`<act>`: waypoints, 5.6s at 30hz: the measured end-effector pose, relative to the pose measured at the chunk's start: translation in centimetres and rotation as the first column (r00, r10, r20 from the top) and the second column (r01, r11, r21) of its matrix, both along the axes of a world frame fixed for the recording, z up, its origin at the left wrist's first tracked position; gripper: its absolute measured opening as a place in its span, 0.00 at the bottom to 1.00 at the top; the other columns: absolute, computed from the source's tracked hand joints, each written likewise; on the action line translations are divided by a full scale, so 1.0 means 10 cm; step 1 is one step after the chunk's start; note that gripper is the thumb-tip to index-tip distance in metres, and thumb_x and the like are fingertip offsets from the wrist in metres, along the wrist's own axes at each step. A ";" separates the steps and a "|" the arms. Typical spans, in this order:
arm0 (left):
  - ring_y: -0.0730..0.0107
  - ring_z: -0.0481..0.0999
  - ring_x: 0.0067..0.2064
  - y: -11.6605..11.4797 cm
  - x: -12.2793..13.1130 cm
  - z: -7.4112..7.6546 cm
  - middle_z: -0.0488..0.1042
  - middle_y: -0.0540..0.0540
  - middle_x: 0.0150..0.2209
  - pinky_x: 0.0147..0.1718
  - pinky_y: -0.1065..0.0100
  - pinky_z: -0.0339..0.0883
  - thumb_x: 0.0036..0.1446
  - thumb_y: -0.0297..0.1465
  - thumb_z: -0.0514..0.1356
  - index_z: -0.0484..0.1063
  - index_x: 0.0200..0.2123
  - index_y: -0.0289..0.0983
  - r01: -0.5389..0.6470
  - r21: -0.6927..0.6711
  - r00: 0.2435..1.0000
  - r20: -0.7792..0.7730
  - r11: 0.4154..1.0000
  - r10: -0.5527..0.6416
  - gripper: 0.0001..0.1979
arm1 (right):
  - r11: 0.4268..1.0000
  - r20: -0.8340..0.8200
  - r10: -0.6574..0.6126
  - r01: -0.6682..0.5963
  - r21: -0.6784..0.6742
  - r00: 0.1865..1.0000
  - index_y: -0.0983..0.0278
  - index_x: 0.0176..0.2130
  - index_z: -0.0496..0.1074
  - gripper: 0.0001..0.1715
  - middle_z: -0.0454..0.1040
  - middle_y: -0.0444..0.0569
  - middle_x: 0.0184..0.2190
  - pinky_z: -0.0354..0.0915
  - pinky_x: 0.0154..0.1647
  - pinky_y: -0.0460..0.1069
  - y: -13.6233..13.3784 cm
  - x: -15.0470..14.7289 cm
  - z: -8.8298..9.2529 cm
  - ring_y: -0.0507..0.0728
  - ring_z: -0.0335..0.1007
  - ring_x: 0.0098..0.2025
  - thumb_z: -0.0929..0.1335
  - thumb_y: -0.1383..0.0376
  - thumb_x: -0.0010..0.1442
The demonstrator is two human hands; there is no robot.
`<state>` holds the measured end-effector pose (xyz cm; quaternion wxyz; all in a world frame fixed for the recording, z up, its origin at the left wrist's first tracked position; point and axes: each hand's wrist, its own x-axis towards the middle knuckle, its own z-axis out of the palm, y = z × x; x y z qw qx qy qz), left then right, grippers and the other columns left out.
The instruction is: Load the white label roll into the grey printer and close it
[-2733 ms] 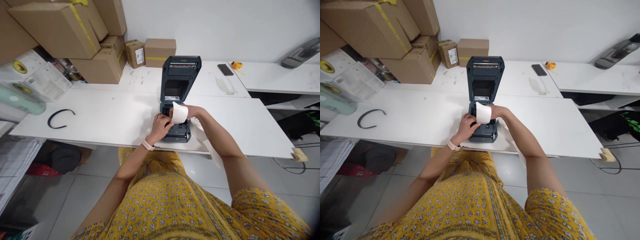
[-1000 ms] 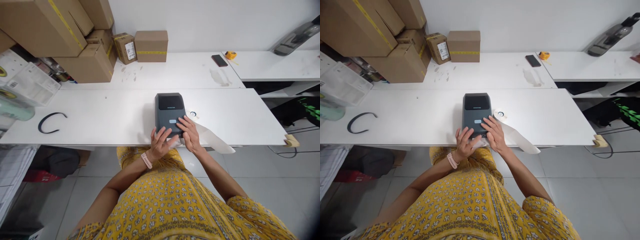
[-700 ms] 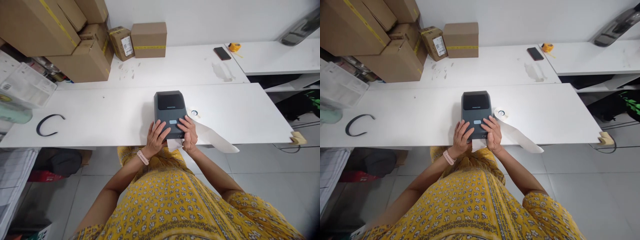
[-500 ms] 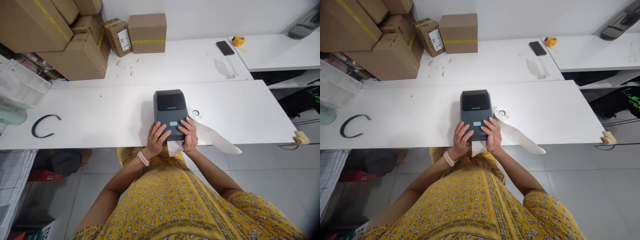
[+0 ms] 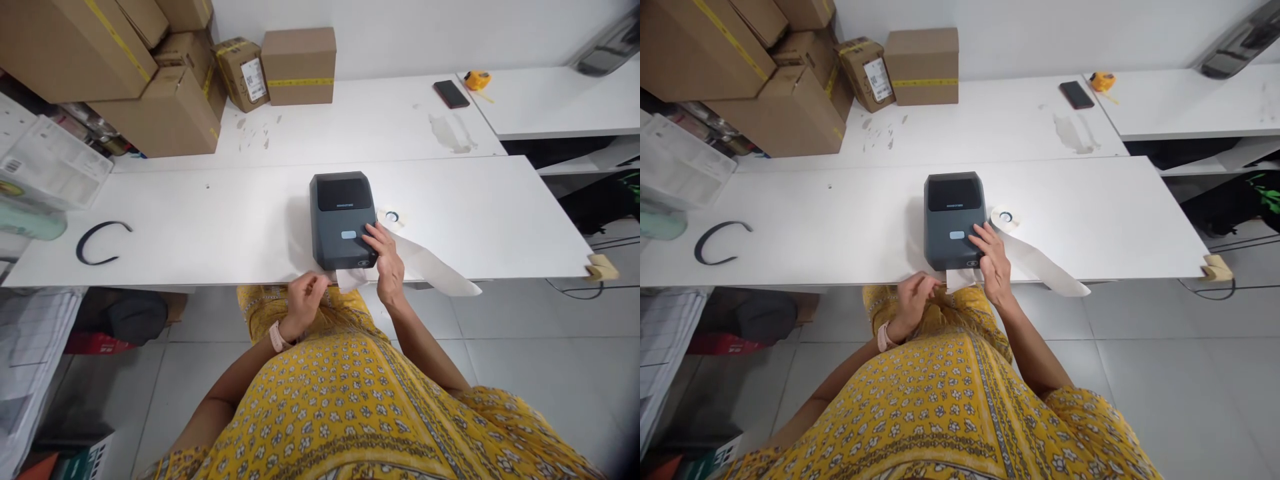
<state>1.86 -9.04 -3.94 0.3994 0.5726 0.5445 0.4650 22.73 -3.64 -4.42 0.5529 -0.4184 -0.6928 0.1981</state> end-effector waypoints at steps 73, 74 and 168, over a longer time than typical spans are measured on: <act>0.46 0.74 0.64 1.49 -0.02 0.06 0.73 0.40 0.65 0.63 0.47 0.67 0.55 0.34 0.67 0.62 0.67 0.44 -0.071 -0.089 0.993 -0.103 0.993 0.062 0.37 | 0.984 0.272 -0.078 0.031 0.173 0.959 0.45 0.75 0.46 0.45 0.64 0.51 0.70 0.63 0.70 0.66 2.41 -0.05 1.33 0.68 0.56 0.75 0.58 0.35 0.68; 0.46 0.74 0.64 1.49 -0.01 0.08 0.72 0.40 0.65 0.63 0.47 0.67 0.54 0.34 0.67 0.61 0.68 0.45 -0.069 -0.090 0.992 -0.110 0.994 0.059 0.38 | 0.977 0.250 -0.086 0.033 0.210 0.965 0.46 0.74 0.52 0.41 0.68 0.53 0.67 0.63 0.70 0.67 2.27 -0.04 1.32 0.69 0.59 0.74 0.58 0.37 0.70; 0.42 0.56 0.75 1.70 0.12 0.00 0.58 0.34 0.74 0.73 0.44 0.51 0.47 0.31 0.70 0.52 0.73 0.41 -0.012 -0.007 0.991 -0.132 1.000 0.011 0.52 | 0.728 -0.310 0.071 -0.262 -0.634 0.948 0.56 0.42 0.77 0.29 0.84 0.48 0.47 0.73 0.41 0.52 2.03 2.21 0.31 0.57 0.78 0.46 0.82 0.64 0.38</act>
